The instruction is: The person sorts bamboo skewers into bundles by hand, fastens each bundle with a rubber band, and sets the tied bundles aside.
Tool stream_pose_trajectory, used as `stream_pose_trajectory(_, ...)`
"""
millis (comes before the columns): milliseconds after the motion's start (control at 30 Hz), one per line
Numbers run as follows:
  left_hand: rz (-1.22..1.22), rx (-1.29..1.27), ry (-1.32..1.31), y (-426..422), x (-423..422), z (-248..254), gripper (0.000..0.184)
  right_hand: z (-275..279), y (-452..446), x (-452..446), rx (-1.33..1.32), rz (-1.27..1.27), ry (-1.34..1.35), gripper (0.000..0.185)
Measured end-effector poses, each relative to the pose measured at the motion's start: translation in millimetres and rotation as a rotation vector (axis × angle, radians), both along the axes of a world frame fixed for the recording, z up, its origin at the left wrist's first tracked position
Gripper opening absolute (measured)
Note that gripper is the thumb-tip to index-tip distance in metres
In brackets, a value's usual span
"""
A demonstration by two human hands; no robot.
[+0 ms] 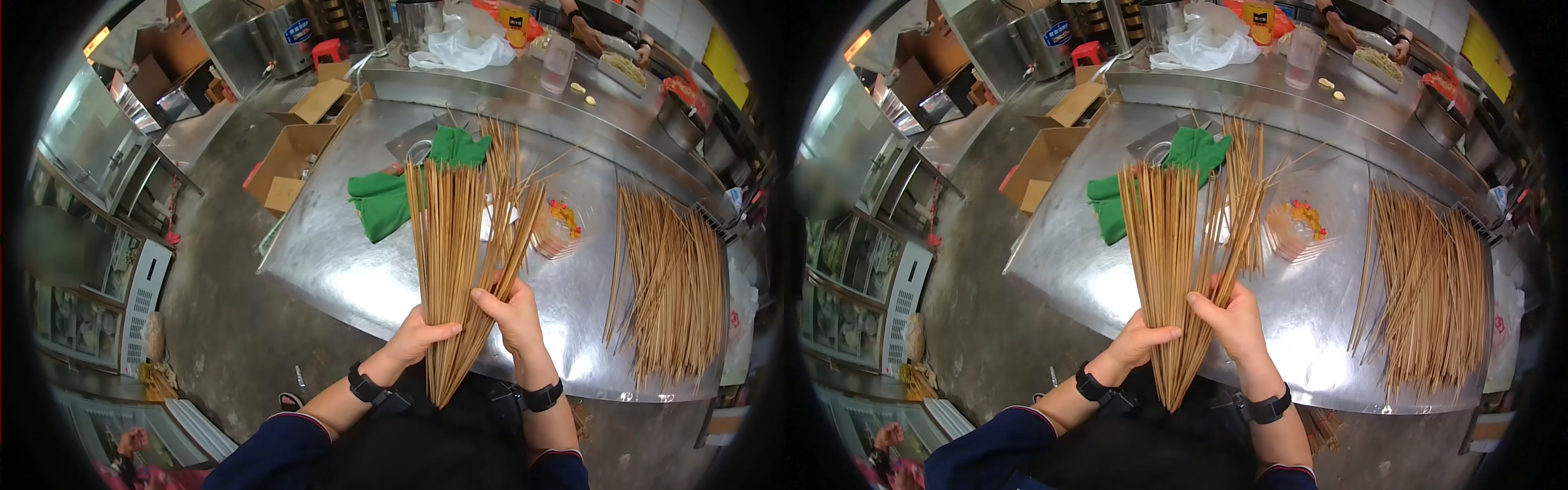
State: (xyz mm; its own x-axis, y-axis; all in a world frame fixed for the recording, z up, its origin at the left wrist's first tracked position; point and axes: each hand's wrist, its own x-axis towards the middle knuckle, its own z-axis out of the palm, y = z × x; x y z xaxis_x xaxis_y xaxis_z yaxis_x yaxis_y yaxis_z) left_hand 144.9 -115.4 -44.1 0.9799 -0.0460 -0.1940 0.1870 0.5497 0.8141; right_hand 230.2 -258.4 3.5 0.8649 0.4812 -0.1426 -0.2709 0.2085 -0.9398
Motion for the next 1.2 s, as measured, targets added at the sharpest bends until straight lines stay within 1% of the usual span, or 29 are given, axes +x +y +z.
stream_pose_trajectory(133, -0.017, -0.042, -0.012, 0.3, 0.7, 0.7, 0.049, -0.5, 2.9, -0.3, 0.018, -0.016, 0.001, 0.015)
stream_pose_trajectory(267, -0.062, -0.057, -0.037, -1.8, 2.9, 8.6, 0.048, -3.7, 2.1, -0.5, 0.044, 0.034, 0.005, 0.015)
stream_pose_trajectory(800, -0.023, -0.021, -0.011, -3.4, 4.0, 8.1, 0.048, -5.8, 0.0, 1.6, 0.031, 0.08, 0.028, 0.009)
stream_pose_trajectory(1067, -0.006, -0.039, -0.022, -4.0, 4.4, 6.6, 0.034, -2.4, -0.3, 1.1, 0.016, 0.08, 0.041, 0.009)
stream_pose_trajectory(1200, -0.019, -0.066, -0.011, -2.4, 3.1, 7.0, 0.035, -1.4, 1.2, 0.8, -0.008, 0.085, 0.032, 0.009)
